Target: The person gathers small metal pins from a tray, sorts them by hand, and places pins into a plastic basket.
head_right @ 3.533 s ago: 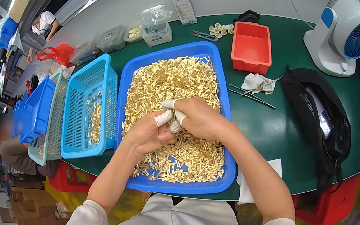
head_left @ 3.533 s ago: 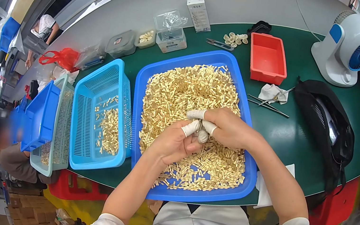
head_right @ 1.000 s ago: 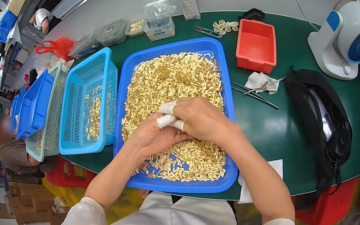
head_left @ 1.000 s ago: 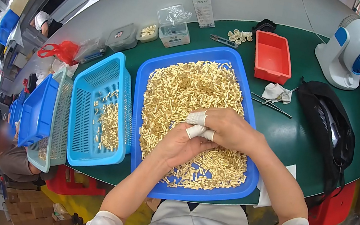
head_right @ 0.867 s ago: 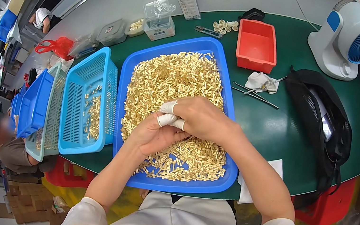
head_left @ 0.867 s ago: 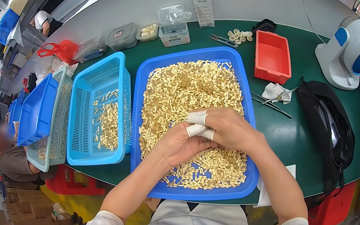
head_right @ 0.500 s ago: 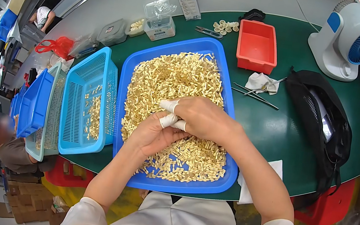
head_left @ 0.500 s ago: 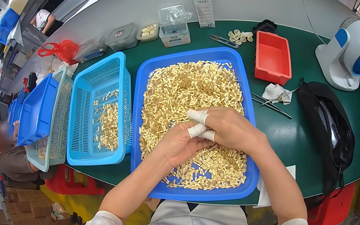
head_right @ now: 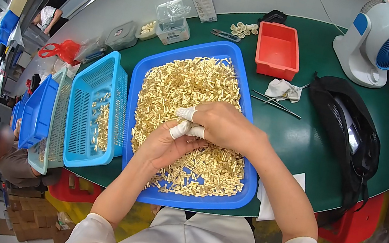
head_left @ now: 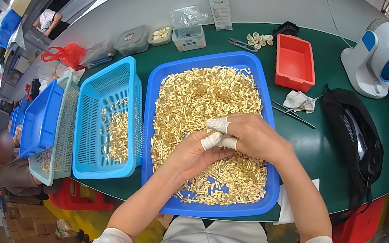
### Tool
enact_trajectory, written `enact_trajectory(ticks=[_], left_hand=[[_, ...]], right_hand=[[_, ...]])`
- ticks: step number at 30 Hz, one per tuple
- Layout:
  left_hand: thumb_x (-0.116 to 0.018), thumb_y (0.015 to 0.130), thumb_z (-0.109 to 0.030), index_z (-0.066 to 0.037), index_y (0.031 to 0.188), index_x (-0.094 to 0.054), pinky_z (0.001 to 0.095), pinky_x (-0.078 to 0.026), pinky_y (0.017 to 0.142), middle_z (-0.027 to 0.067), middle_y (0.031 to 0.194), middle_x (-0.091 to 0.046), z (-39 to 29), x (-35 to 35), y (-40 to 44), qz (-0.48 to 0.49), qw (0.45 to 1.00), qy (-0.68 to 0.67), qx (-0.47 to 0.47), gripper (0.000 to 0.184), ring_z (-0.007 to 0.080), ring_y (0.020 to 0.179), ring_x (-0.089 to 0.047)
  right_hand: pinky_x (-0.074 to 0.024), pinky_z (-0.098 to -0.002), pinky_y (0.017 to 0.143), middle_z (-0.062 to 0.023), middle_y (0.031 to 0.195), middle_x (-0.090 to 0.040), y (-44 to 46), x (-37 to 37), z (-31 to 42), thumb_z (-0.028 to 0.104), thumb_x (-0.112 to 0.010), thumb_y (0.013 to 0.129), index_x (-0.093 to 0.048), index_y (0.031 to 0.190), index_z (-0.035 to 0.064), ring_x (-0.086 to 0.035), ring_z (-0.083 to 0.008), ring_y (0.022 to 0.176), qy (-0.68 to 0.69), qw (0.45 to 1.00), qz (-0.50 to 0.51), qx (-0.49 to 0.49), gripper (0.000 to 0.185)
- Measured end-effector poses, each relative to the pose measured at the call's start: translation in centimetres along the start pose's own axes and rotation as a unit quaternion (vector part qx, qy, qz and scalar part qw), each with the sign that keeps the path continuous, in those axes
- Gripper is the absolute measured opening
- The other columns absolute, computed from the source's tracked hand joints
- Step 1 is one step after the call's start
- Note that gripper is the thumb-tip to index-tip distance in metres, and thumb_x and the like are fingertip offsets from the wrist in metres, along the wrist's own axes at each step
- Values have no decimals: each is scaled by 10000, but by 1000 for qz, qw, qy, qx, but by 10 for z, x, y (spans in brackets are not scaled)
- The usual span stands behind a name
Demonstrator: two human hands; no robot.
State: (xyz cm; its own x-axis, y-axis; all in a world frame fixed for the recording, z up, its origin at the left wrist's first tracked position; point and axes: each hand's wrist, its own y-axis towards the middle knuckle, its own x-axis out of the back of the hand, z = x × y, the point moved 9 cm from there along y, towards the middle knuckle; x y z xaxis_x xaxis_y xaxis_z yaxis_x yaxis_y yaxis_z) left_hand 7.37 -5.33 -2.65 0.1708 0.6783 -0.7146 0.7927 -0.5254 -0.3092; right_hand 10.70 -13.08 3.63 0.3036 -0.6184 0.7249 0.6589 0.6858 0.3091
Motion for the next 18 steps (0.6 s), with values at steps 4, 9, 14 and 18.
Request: enact_trajectory(ticks=[4, 9, 14, 18], left_hand=[[-612, 913, -204, -19, 1135, -573, 404, -471, 974, 83, 1107, -613, 0, 2, 2, -4, 1000, -19, -9, 292, 208, 1047, -592], [-621, 907, -207, -33, 1122, -580, 408, -466, 976, 79, 1098, -614, -3, 7, 2, -16, 999, -35, -22, 280, 202, 1048, -586], [-628, 901, -203, -47, 1114, -584, 410, -464, 970, 66, 1085, -617, 0, 13, 3, -40, 997, -63, -23, 267, 197, 1032, -583], [-634, 897, -196, -59, 1113, -586, 411, -466, 963, 57, 1070, -620, -1, 7, 2, -24, 997, -73, -19, 260, 195, 1012, -583]], right_hand=[[-516, -367, 741, -126, 912, -671, 1, 15, 12, 95, -711, 754, -655, 1103, 60, -645, -301, 839, 17, 998, -44, 29, 355], [-522, -368, 719, -114, 889, -673, 1, 20, 15, 100, -721, 750, -662, 1088, 63, -649, -295, 811, 10, 997, -58, 51, 345], [-525, -367, 696, -104, 881, -676, 1, 23, 14, 117, -734, 742, -668, 1075, 72, -654, -291, 789, -30, 994, -89, 47, 342], [-528, -360, 703, -103, 898, -681, 0, 24, 15, 127, -738, 738, -674, 1063, 78, -660, -288, 811, -27, 990, -123, 65, 335]])
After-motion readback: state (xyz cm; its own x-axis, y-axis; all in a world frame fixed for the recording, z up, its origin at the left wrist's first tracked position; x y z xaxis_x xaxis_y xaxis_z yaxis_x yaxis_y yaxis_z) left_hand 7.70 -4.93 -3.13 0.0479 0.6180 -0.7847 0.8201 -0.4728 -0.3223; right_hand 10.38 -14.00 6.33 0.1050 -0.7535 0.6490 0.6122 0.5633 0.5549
